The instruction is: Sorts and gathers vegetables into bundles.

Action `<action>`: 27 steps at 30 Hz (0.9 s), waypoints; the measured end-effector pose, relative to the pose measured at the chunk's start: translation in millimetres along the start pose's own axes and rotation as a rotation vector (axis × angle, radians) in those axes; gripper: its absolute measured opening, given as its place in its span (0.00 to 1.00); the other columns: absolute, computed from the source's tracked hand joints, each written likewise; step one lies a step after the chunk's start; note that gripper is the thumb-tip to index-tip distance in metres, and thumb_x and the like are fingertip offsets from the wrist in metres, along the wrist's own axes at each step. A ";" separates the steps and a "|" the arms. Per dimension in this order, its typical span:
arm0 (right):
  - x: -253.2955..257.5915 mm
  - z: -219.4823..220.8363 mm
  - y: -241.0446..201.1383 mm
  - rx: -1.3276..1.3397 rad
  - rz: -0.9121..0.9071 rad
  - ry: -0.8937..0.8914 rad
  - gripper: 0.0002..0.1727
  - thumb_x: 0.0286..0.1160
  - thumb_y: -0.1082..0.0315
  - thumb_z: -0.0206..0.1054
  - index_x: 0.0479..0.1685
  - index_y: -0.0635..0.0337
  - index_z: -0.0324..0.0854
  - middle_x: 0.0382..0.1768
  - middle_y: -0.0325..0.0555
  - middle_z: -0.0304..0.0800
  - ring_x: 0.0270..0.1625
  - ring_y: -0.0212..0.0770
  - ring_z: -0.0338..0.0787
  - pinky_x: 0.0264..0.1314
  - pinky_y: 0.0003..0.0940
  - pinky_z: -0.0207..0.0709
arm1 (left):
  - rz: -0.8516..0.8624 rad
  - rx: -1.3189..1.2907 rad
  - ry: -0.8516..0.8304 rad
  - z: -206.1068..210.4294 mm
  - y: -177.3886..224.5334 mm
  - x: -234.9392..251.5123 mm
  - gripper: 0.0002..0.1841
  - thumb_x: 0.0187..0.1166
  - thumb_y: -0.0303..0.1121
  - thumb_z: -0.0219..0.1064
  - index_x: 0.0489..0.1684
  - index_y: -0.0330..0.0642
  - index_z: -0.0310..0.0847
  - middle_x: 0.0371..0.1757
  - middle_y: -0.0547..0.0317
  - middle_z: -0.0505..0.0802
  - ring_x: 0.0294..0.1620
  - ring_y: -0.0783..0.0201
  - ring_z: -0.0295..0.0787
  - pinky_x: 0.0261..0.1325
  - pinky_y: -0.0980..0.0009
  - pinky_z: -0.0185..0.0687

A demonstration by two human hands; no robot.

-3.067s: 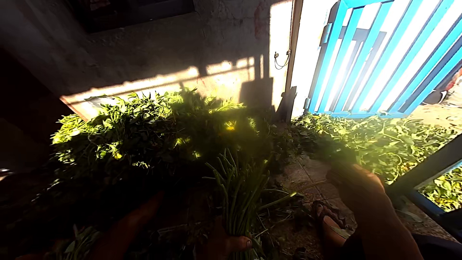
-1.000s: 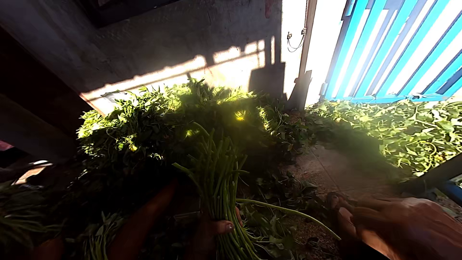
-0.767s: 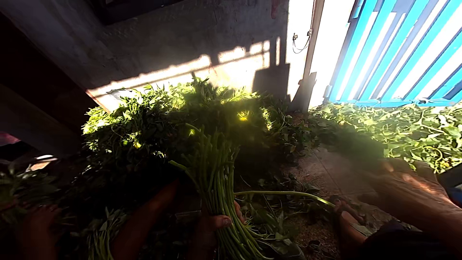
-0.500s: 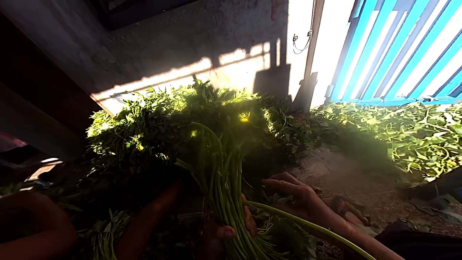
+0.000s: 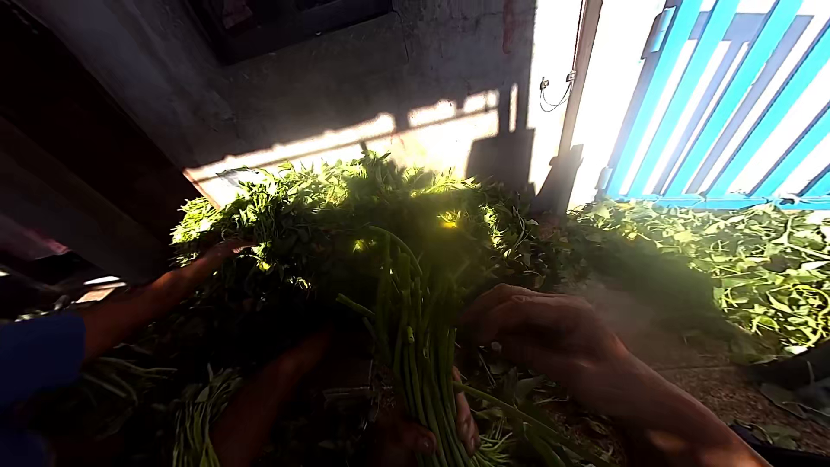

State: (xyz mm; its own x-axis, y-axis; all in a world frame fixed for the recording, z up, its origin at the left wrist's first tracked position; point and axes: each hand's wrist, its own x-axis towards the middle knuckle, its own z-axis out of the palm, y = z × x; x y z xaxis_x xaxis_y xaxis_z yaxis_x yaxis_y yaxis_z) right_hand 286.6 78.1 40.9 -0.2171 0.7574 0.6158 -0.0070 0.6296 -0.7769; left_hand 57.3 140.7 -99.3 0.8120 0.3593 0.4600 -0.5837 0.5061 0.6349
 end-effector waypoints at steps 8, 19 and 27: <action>19.2 19.3 -6.5 -1.019 -0.224 -0.168 0.12 0.79 0.65 0.60 0.41 0.45 0.91 0.40 0.31 0.87 0.47 0.32 0.85 0.40 0.28 0.81 | -0.022 -0.022 -0.019 -0.8 -7.6 -4.3 0.33 0.67 0.45 0.79 0.71 0.40 0.79 0.46 0.50 0.93 0.46 0.57 0.90 0.56 0.56 0.83; 25.9 31.4 0.7 -1.068 0.080 -0.032 0.05 0.70 0.59 0.72 0.31 0.47 0.85 0.31 0.31 0.86 0.41 0.33 0.88 0.43 0.33 0.84 | -0.021 -0.024 -0.015 -5.2 -10.8 -5.1 0.30 0.68 0.44 0.78 0.67 0.38 0.81 0.45 0.50 0.92 0.46 0.56 0.90 0.57 0.55 0.83; 29.4 34.2 7.6 -0.939 0.255 0.013 0.05 0.62 0.65 0.76 0.34 0.47 0.85 0.33 0.31 0.86 0.44 0.34 0.87 0.46 0.38 0.84 | -0.017 -0.034 0.033 -2.9 -7.9 -6.1 0.28 0.67 0.41 0.78 0.65 0.36 0.81 0.44 0.49 0.92 0.45 0.54 0.90 0.56 0.53 0.83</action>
State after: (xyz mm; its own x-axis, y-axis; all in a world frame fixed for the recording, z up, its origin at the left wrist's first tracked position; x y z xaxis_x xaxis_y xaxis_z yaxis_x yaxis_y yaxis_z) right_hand 246.7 99.3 48.6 -0.0938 0.8885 0.4492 0.8213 0.3241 -0.4695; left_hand 56.9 136.8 -108.9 0.8217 0.3759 0.4283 -0.5699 0.5384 0.6208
